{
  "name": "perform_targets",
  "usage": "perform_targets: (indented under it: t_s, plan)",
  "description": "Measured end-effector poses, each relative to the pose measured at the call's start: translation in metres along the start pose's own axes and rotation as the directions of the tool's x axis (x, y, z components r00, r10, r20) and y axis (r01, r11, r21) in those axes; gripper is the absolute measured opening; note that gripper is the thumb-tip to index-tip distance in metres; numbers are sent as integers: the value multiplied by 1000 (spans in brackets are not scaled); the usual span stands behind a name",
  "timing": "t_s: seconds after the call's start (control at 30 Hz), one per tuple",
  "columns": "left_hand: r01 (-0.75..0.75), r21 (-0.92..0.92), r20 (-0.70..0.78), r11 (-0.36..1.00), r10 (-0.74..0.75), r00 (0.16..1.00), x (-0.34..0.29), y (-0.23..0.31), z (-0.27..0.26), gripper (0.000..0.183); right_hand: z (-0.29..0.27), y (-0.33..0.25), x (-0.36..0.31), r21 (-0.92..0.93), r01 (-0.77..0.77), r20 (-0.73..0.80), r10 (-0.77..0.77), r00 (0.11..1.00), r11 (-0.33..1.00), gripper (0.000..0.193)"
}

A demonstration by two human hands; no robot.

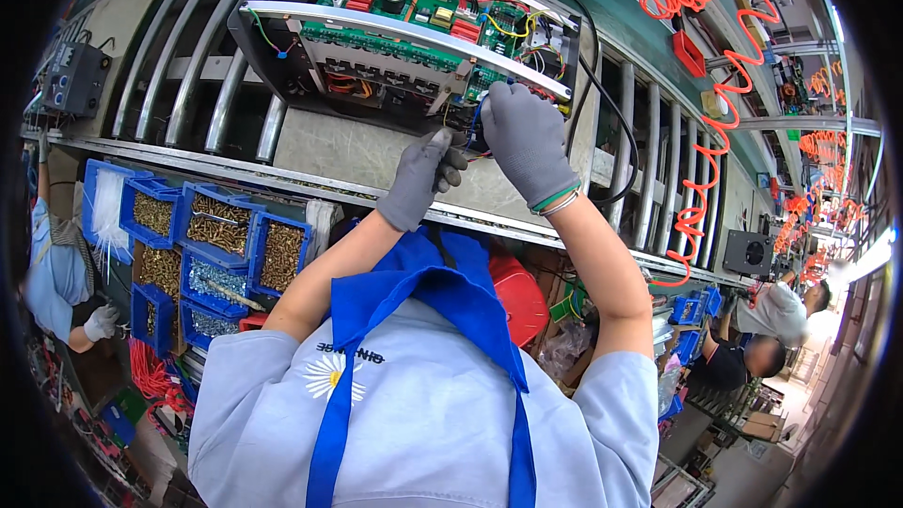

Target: The person places small electronic components into a bag, then moves to a workbench to assemble a larger electronic device. They connect various wires to a circuit board, secure components, and adjust the device's position on the assembly line.

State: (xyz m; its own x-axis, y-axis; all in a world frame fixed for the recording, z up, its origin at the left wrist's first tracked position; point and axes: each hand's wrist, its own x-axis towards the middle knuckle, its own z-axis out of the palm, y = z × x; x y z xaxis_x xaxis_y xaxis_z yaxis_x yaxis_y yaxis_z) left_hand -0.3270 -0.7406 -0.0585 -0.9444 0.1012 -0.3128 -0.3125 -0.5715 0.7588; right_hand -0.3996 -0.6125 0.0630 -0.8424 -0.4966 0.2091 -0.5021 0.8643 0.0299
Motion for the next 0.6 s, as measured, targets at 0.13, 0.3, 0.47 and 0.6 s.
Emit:
perform_targets:
  t_s: [0.13, 0.3, 0.47, 0.6]
  plan:
    - [-152, 84, 85, 985, 145, 986, -9, 20, 11, 44, 3, 4, -1, 32, -5, 5, 5, 1000, 999, 13]
    - [-184, 221, 182, 958, 145, 972, -4, 13, 18, 35, -1, -3, 1, 34, 14, 18, -15, 1000, 999, 13]
    - [-167, 155, 150, 974, 144, 978, -7, 12, 13, 30, 3, -1, 0, 55, -15, 24, 13, 1000, 998, 13]
    - [-231, 288, 126, 929, 202, 971, -10, 17, 8, 29, 3, -4, 5, -10, 78, 0, -78, 997, 997, 17]
